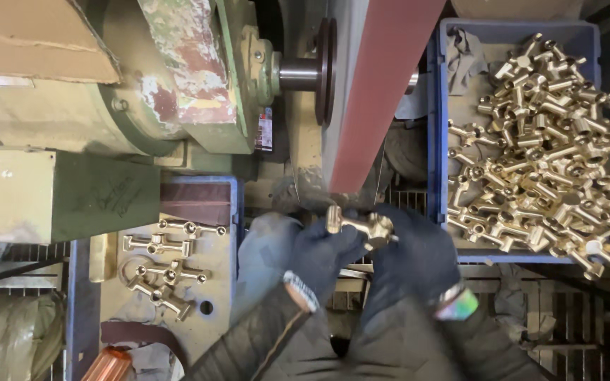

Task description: The person holds a metal component against a rotating sanding belt, turning it to sand different surfaces, then places it into a container and picks up another component to repeat the process.

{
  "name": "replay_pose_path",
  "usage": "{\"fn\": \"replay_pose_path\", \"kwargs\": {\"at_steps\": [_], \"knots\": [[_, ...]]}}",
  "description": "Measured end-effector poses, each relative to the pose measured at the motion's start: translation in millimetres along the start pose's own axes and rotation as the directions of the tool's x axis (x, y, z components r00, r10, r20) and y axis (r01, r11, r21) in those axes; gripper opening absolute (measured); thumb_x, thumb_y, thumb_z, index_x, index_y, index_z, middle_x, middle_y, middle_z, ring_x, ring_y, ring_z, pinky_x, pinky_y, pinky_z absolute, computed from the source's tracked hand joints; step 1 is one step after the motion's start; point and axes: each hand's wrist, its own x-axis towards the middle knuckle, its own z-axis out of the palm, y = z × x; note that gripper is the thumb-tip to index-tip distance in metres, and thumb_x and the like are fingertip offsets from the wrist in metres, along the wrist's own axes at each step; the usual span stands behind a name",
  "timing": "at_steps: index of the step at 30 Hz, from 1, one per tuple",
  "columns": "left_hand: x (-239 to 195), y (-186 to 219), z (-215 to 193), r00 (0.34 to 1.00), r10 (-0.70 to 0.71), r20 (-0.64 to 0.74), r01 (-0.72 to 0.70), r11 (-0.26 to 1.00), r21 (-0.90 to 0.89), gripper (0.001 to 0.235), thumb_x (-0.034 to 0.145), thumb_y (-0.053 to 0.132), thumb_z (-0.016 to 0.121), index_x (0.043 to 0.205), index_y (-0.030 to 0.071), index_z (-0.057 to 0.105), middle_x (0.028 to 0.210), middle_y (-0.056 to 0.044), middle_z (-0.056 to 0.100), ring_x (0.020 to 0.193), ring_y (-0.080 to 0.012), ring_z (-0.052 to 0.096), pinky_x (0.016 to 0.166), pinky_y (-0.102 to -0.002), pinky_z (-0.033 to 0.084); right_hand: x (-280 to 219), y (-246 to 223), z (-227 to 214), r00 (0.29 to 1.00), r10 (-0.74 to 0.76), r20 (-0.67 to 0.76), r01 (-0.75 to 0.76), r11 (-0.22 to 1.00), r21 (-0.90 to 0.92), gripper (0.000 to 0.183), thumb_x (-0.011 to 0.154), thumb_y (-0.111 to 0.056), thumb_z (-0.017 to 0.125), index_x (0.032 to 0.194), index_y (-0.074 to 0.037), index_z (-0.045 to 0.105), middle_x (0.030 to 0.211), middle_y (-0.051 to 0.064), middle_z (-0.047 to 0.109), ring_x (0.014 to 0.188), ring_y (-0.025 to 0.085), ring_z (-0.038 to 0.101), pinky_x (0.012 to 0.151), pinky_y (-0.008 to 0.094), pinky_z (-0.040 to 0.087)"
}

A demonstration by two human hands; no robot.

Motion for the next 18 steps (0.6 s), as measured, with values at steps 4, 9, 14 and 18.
{"fn": "replay_pose_path", "kwargs": {"at_steps": [4,9,14,18], "knots": [[40,-4,-9,0.995,-0.086,0.044,0.090,0.991,-0.101,0.015,0.093,0.006,0.068,0.106,-0.001,0.068,0.102,-0.011,0.073,0.096,-0.0257,0.072,0.094,-0.045,0.061,39,51,17,0.981,-0.147,0.125,0.143,0.989,0.036,0.048,0.069,-0.017,0.074,0.117,-0.015,0.070,0.094,0.015,0.075,0.082,0.036,0.072,0.072,0.047,0.056],[65,-9,-10,0.994,-0.104,-0.017,0.102,0.992,-0.073,0.012,0.095,0.009,0.068,0.105,0.002,0.068,0.099,-0.009,0.072,0.096,-0.0253,0.072,0.096,-0.045,0.062,67,81,35,0.941,-0.061,0.333,0.070,0.997,-0.017,0.047,0.071,-0.019,0.073,0.118,-0.015,0.072,0.089,0.015,0.075,0.080,0.036,0.072,0.075,0.047,0.057],[58,11,-1,0.986,-0.165,-0.002,0.165,0.986,-0.016,0.017,0.095,0.012,0.069,0.110,0.004,0.069,0.104,-0.008,0.074,0.097,-0.0225,0.073,0.093,-0.040,0.061,80,71,28,0.919,-0.106,0.379,0.060,0.989,0.132,0.035,0.077,-0.025,0.075,0.109,-0.012,0.075,0.093,0.016,0.076,0.084,0.036,0.073,0.074,0.045,0.058],[-1,43,9,0.917,0.097,0.388,-0.385,0.473,0.793,0.023,0.097,0.016,0.069,0.117,0.003,0.071,0.109,-0.006,0.073,0.095,-0.0206,0.075,0.083,-0.035,0.062,53,36,-3,0.956,-0.105,0.272,0.069,0.988,0.140,0.049,0.067,-0.019,0.079,0.115,-0.013,0.069,0.086,0.013,0.076,0.077,0.034,0.073,0.068,0.043,0.056]]}}
